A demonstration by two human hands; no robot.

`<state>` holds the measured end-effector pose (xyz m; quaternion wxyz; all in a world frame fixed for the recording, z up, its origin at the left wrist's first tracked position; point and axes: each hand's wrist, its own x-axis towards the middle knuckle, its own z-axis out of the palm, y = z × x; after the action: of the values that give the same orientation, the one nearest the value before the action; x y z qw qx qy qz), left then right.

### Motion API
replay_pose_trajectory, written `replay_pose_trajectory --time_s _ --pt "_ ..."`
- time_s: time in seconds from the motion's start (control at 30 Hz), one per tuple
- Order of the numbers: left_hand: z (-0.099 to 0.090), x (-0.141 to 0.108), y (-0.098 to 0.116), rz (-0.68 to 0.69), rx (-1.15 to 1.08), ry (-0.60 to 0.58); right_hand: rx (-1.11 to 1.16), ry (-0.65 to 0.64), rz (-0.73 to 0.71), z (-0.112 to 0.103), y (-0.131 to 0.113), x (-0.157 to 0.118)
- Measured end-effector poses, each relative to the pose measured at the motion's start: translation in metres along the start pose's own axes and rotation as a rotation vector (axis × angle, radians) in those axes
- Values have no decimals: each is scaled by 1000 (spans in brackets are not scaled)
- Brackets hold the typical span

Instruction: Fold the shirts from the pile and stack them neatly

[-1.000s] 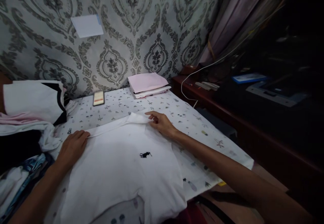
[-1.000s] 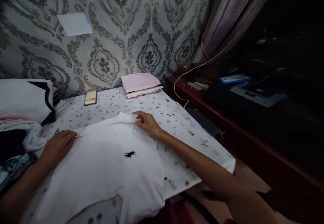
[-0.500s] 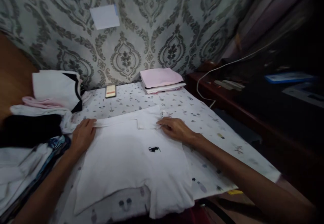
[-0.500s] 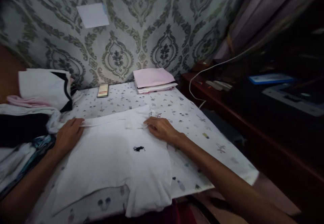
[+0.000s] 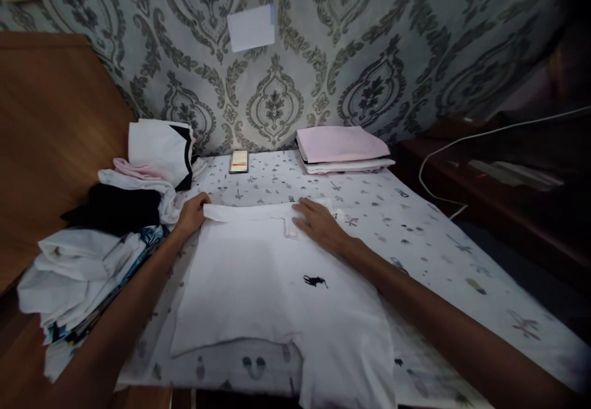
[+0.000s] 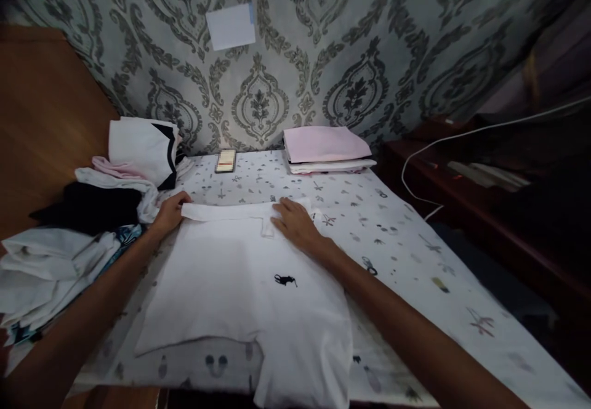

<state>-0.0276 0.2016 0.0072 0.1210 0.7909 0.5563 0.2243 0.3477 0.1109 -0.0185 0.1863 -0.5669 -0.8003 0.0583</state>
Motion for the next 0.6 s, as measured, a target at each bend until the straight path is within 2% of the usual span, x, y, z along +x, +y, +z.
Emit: replay_pose_trajectory --time_s 0.13,0.27,0.4,0.5,0.6 --pt "3 -3 -2 45 14 24 -25 33 8 12 9 -1" --pt "3 -6 -6 64 30 45 -44 32 3 11 7 -2" --pt "-7 -10 -7 96 142 -1 -57 9 20 9 4 -2" --pt "-15 -15 5 55 285 9 -62 -9 21 6 2 -2" --pt "-11 -19 28 43 286 68 -83 -37 21 2 -4 -1"
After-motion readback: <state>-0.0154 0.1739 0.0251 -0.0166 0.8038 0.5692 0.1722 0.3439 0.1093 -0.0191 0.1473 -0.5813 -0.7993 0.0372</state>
